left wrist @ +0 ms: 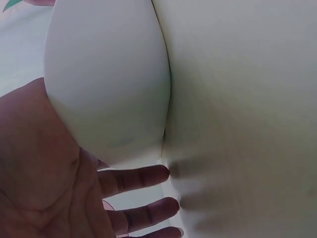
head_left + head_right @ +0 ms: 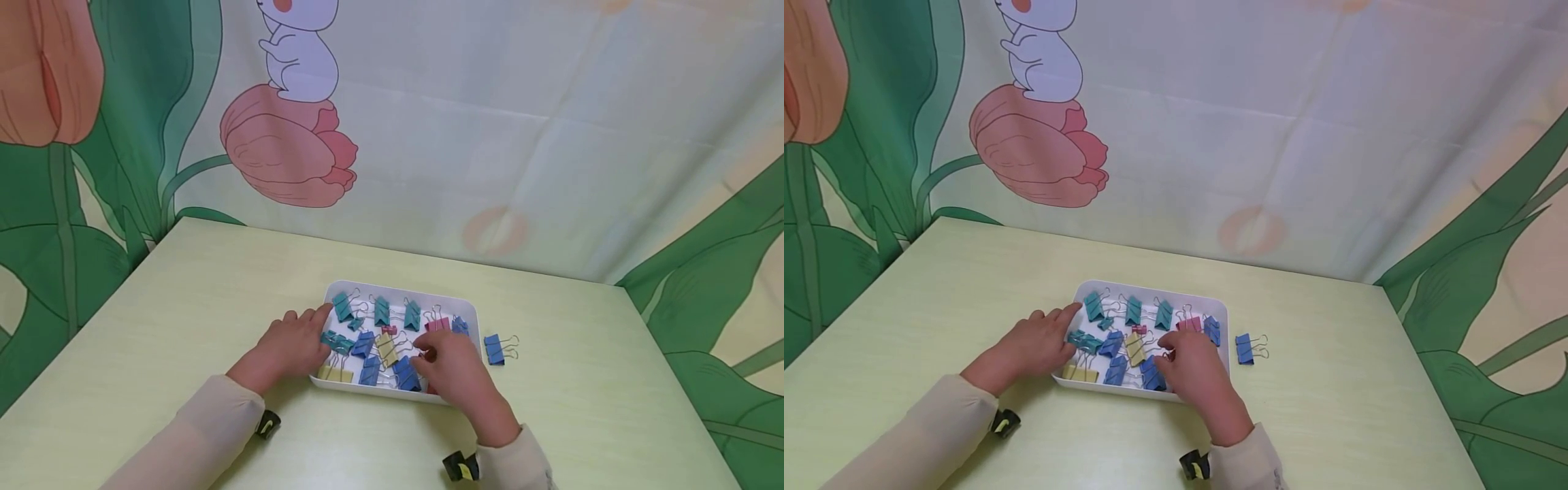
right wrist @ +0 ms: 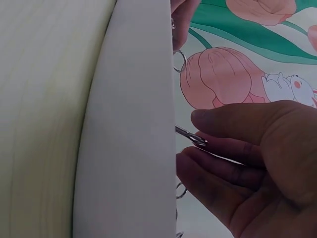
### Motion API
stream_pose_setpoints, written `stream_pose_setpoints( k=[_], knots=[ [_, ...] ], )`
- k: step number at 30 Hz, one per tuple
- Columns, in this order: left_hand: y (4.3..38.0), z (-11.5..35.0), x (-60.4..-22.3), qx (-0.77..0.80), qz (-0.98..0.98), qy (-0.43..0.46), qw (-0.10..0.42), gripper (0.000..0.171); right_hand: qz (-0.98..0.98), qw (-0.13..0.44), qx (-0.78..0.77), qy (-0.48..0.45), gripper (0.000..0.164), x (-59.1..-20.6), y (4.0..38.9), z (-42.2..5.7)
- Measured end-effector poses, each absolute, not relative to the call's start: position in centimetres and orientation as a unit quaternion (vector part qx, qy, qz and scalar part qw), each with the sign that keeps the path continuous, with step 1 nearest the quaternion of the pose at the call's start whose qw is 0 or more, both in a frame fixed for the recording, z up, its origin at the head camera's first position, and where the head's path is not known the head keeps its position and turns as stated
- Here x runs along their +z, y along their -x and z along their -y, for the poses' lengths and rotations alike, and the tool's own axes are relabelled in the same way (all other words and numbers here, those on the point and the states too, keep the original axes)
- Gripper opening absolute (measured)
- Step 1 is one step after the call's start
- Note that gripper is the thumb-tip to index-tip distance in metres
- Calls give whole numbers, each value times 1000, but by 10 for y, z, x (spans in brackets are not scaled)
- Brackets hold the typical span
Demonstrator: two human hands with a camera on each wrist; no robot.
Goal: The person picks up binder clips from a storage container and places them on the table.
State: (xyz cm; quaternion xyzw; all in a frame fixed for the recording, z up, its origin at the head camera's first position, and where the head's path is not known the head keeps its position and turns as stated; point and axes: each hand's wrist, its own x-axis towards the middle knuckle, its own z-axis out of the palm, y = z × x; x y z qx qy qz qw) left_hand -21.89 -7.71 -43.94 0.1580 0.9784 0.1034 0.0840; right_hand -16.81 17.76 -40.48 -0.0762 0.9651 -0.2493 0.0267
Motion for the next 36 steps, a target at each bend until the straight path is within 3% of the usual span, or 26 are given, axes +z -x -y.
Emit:
stream_pose_setpoints(
  k=[17,36],
  knots=[
    [219,78,-439,105,-977,-173,71,47,-965,22,-241,99,17,-411,169,-175],
    [220,76,-440,108,-977,-165,80,49,-953,37,-294,68,12,-404,165,-178]
  ],
)
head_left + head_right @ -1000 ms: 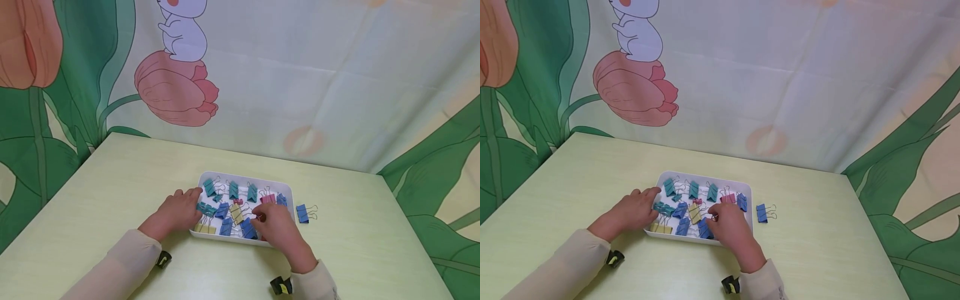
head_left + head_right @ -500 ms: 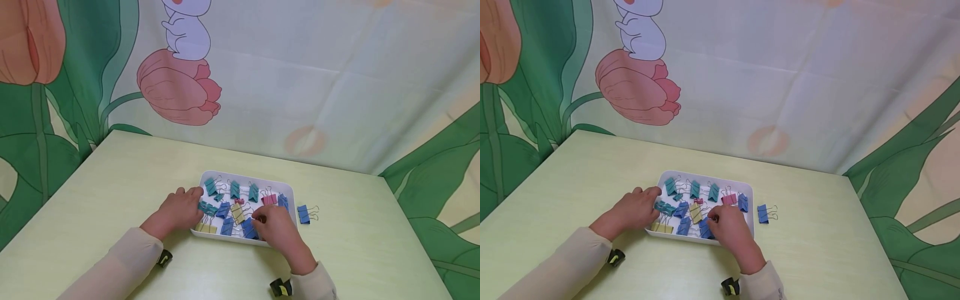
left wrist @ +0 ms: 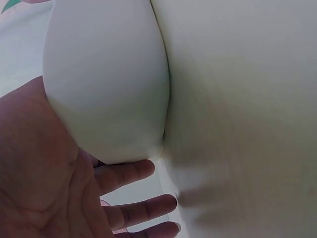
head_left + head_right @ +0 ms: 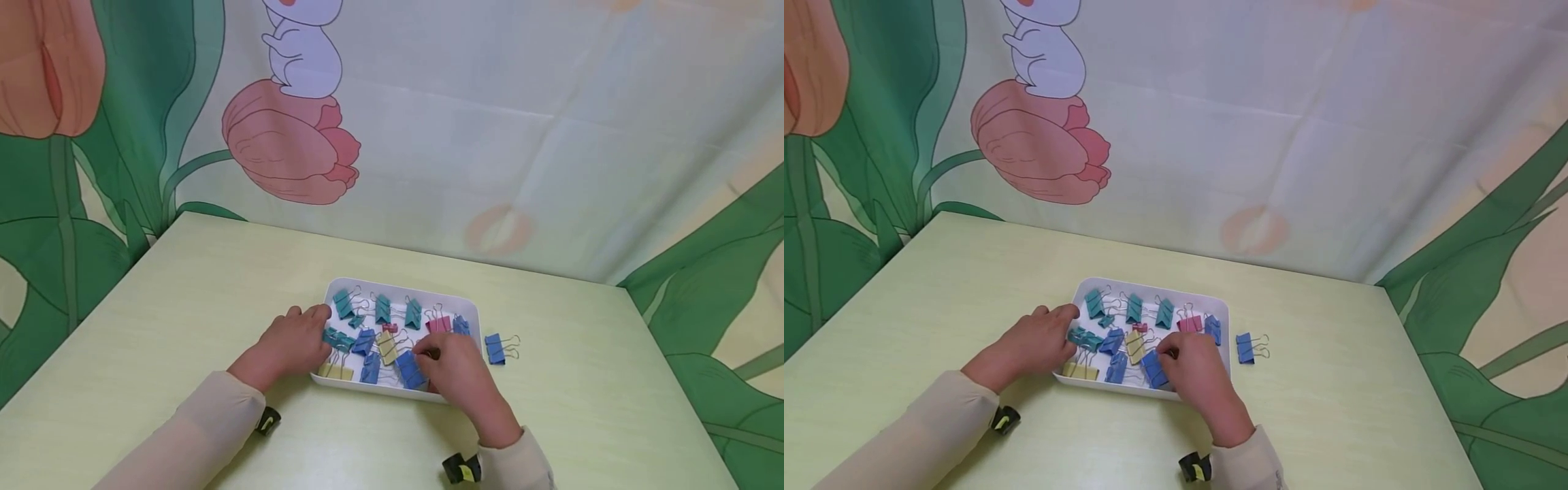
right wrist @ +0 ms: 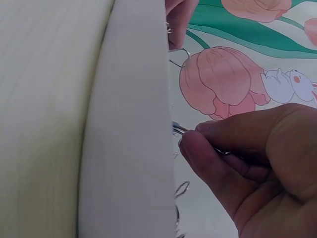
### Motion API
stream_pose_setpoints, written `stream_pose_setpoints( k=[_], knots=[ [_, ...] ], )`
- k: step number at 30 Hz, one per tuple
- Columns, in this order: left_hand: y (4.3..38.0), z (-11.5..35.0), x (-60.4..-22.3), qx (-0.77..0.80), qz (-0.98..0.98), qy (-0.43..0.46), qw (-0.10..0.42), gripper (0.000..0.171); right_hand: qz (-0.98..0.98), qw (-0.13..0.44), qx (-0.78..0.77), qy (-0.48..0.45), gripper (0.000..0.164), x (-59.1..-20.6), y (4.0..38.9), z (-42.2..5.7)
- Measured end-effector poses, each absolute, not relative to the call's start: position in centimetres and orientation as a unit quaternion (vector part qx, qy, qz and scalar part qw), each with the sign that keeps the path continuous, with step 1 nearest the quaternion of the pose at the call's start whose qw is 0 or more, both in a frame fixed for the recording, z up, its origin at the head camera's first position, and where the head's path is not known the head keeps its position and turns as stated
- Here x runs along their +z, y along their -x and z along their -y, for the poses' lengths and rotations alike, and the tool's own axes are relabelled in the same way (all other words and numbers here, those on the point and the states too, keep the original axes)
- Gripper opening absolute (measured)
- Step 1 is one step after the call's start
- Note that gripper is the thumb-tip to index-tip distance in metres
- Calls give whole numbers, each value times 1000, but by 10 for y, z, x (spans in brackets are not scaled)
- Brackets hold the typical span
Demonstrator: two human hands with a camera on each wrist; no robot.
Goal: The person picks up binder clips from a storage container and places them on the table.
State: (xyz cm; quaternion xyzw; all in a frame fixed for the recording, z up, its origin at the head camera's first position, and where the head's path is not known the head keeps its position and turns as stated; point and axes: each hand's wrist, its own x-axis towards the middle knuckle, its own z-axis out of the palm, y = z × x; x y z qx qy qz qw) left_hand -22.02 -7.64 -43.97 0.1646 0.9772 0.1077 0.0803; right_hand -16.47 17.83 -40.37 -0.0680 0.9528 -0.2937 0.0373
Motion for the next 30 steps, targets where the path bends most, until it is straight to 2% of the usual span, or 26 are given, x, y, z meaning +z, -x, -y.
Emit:
stream_pose_setpoints(
  k=[13,18,30],
  knots=[
    [220,78,-444,113,-977,-165,78,47,-953,2,-299,46,10,-393,160,-180],
    [219,79,-442,116,-976,-171,66,41,-942,4,-333,35,8,-389,159,-183],
    [220,77,-440,118,-975,-171,77,42,-910,2,-415,19,5,-383,160,-193]
  ],
)
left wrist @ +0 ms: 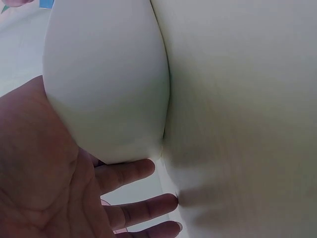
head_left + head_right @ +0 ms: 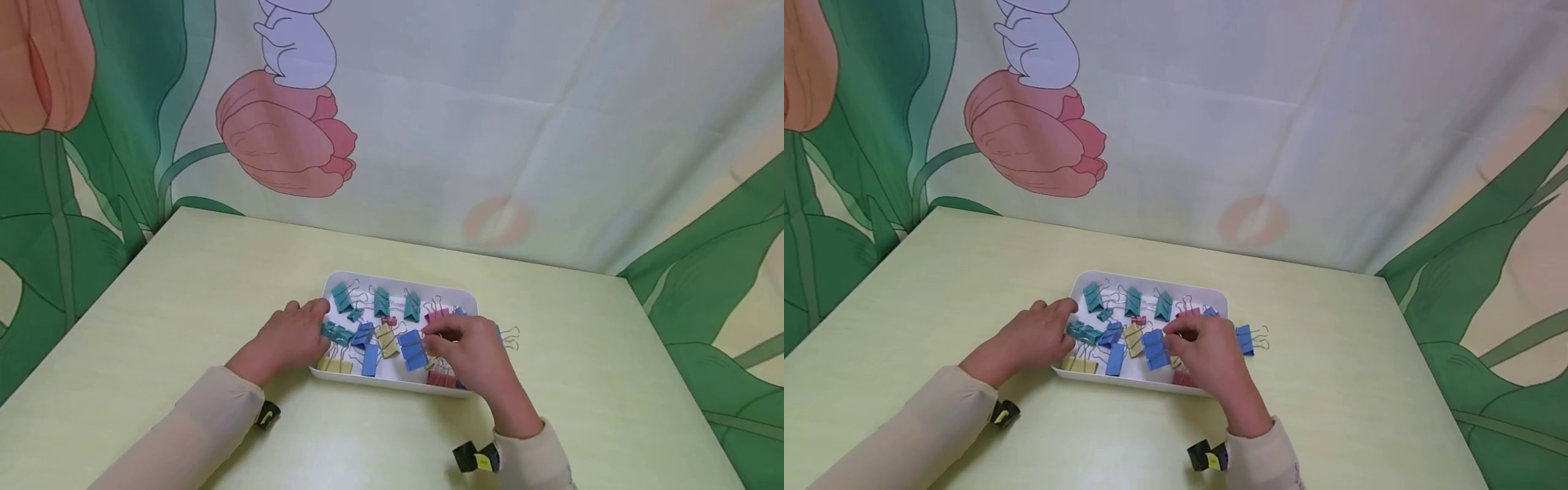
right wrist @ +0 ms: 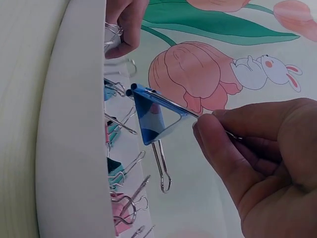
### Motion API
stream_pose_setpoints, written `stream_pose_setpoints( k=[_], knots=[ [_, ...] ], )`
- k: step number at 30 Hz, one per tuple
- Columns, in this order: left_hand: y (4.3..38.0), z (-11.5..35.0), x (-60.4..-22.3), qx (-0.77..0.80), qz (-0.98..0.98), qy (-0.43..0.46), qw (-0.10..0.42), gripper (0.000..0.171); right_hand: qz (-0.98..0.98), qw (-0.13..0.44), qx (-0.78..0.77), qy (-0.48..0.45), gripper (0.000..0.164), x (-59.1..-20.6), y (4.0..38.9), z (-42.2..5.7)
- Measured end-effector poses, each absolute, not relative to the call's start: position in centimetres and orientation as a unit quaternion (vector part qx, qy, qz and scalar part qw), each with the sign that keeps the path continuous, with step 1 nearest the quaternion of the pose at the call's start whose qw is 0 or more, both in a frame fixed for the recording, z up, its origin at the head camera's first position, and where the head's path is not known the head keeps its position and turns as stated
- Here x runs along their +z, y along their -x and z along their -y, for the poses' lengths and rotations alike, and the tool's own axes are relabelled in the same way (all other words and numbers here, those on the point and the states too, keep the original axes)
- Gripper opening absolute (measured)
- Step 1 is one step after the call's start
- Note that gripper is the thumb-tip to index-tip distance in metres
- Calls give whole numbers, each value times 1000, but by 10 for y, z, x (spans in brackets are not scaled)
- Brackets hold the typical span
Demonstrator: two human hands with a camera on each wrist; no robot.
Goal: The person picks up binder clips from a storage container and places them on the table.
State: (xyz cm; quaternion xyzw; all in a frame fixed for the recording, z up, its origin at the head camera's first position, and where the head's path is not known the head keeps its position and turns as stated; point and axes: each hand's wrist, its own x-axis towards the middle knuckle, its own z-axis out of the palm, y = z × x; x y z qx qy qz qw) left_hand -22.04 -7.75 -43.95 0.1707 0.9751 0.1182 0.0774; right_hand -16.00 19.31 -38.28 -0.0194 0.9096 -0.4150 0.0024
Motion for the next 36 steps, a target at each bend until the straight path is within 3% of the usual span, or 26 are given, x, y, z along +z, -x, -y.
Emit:
stream_pose_setpoints(
  k=[20,36],
  knots=[
    [221,76,-439,120,-975,-170,78,42,-894,-54,-441,-57,20,-350,154,-247],
    [219,76,-435,118,-974,-175,82,45,-893,-60,-435,-101,27,-345,155,-292]
  ],
)
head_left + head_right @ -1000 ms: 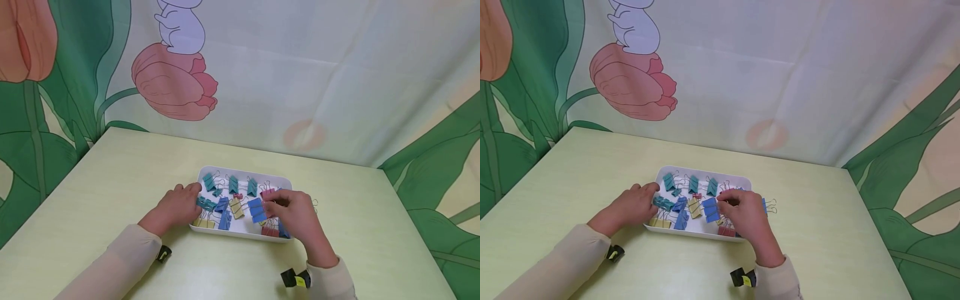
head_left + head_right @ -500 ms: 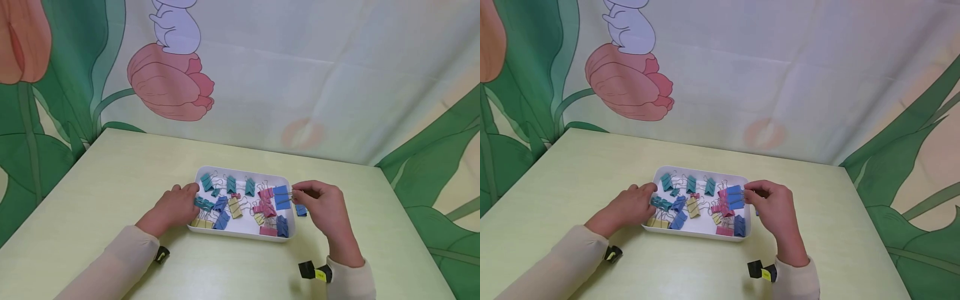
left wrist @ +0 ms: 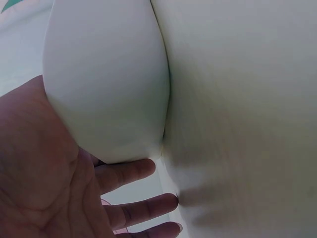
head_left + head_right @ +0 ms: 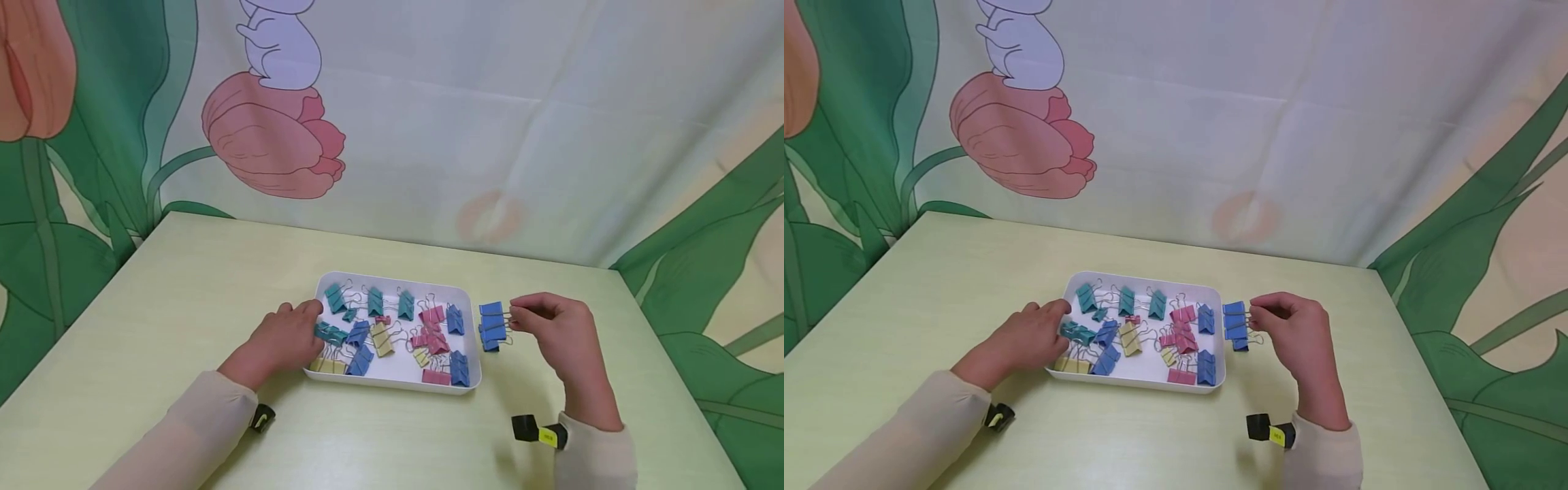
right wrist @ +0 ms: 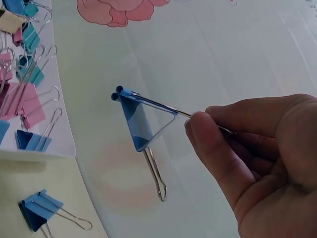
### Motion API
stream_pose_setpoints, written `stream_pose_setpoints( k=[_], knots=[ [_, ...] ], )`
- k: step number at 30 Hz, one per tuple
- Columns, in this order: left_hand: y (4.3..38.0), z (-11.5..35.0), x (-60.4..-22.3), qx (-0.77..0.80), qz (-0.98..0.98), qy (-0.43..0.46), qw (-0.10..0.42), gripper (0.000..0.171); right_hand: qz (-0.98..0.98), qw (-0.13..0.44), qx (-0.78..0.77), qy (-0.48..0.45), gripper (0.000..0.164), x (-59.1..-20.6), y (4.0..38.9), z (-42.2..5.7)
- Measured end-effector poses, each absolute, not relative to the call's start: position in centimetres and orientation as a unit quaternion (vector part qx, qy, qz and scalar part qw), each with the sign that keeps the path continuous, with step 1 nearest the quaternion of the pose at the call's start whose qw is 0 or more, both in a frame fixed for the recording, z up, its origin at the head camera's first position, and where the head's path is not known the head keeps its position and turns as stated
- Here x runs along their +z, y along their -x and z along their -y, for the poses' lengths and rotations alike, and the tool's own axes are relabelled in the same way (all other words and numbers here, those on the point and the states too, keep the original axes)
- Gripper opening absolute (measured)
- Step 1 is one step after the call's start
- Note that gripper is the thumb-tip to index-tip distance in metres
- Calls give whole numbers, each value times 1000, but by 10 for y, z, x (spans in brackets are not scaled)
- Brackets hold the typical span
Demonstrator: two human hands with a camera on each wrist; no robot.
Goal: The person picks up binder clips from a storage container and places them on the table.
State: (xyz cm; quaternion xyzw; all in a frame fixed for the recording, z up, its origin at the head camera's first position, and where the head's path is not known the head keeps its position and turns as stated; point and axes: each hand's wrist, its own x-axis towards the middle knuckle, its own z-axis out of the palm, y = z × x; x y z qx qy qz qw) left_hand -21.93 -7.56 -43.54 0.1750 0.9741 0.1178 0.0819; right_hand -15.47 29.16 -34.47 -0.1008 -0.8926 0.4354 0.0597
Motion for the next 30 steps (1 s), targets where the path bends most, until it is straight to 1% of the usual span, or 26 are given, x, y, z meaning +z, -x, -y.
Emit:
stream_pose_setpoints(
  k=[7,14,21,30],
  knots=[
    [218,76,-435,119,-974,-177,79,46,896,35,433,92,26,-351,157,-308],
    [218,76,-436,118,-974,-180,74,45,905,-27,414,89,25,-362,162,-321],
    [218,76,-434,119,-974,-177,78,45,908,-82,405,74,21,-383,169,-331],
    [218,76,-433,119,-974,-177,82,45,906,-126,396,76,16,-401,175,-333]
  ],
)
